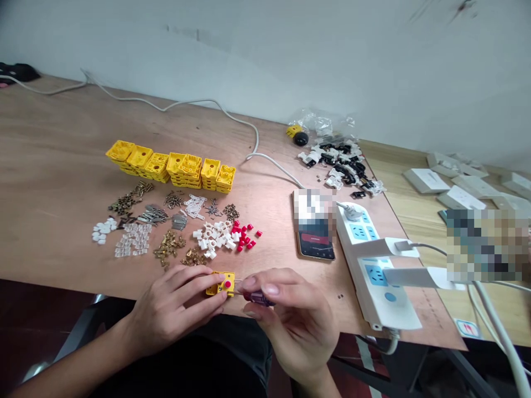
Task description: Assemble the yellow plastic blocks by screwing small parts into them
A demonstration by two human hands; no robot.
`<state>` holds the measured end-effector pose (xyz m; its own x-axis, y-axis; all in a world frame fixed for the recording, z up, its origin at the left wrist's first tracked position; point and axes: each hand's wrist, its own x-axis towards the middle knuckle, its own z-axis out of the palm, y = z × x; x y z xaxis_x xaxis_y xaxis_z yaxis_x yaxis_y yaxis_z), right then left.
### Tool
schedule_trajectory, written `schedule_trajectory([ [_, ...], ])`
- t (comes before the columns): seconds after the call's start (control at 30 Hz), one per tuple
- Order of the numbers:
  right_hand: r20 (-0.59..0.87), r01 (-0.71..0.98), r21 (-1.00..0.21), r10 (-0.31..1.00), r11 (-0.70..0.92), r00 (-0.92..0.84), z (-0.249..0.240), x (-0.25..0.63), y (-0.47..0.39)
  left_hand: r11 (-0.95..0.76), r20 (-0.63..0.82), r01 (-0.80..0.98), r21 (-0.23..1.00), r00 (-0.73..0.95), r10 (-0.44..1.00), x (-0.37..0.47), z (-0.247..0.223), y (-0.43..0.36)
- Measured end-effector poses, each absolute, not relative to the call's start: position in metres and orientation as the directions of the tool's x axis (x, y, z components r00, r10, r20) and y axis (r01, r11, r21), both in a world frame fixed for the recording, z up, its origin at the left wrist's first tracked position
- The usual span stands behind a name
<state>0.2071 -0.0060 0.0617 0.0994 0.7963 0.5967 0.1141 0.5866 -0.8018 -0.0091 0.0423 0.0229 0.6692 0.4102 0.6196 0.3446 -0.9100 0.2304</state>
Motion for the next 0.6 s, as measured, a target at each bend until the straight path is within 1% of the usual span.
schedule_trajectory([
  [0.23, 0.685, 0.211, -0.702, 0.726, 0.68, -0.062, 0.063, 0.211, -0.007, -0.911, 0.627, 0.337, 0.237, 0.663, 0.409, -0.009, 0.021, 0.042],
  [0.4, 0.724, 0.337, -0.599, 0.671, 0.726, -0.159, 0.072, 0.213, -0.004, -0.92, 0.62, 0.324, 0.222, 0.681, 0.389, -0.009, 0.023, 0.042],
  [0.47, 0.739, 0.379, -0.572, 0.658, 0.727, -0.145, 0.076, 0.212, -0.001, -0.922, 0.625, 0.321, 0.217, 0.68, 0.384, -0.009, 0.024, 0.043],
  [0.6, 0.759, 0.455, -0.562, 0.65, 0.69, -0.048, 0.076, 0.21, -0.002, -0.921, 0.62, 0.312, 0.235, 0.681, 0.389, -0.008, 0.025, 0.045],
])
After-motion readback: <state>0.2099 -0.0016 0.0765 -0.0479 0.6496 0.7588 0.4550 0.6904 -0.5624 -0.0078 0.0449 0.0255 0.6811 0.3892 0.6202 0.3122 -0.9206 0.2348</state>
